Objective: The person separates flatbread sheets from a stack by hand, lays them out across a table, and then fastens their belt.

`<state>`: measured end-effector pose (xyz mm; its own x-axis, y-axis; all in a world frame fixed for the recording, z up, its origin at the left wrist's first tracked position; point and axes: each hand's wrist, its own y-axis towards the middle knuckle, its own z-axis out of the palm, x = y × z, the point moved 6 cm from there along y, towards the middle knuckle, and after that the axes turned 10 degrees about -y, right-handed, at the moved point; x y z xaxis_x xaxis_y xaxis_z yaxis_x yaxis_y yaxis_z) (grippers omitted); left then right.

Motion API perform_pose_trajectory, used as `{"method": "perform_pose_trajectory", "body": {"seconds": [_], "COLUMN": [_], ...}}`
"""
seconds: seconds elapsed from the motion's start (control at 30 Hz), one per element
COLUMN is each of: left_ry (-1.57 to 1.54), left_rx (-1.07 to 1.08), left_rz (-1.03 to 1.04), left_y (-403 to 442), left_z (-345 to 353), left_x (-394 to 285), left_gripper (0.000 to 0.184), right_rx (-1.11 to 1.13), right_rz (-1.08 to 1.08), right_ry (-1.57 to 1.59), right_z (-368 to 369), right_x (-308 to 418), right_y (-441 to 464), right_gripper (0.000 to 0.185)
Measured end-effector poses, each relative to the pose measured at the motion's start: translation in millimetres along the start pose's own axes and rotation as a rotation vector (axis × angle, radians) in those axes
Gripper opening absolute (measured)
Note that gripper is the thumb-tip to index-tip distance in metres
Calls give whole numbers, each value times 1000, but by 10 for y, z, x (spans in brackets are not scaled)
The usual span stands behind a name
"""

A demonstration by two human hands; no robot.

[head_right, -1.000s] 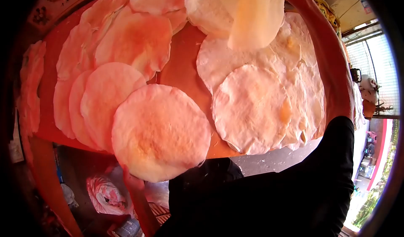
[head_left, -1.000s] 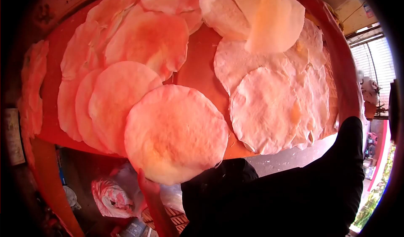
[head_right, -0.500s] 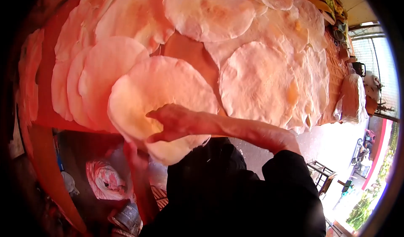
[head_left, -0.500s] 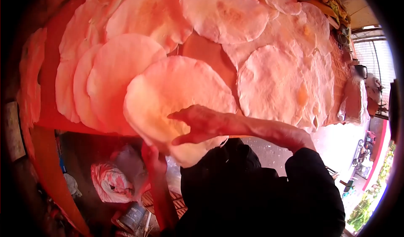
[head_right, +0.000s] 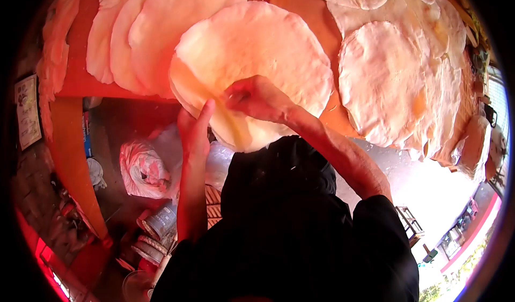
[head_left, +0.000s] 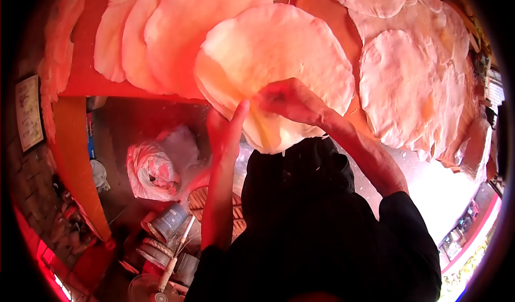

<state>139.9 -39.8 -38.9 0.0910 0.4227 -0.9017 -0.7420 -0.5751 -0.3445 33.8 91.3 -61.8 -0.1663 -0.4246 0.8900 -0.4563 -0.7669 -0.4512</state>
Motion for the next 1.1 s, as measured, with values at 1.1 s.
{"method": "perform_pose_trajectory", "body": {"seconds": [1.1], "left_ry": [-476], "left_rx": [196], "left_rz": [-29], "left_y": [-186], "left_z": [-997], "left_x": [317], "left_gripper": [53], "right_rx": [-533], "right_rz": [-406], "right_ry": [-1237], "right_z": [-561], "right_x": [543], "right_y": [-589], "right_gripper": [50]}}
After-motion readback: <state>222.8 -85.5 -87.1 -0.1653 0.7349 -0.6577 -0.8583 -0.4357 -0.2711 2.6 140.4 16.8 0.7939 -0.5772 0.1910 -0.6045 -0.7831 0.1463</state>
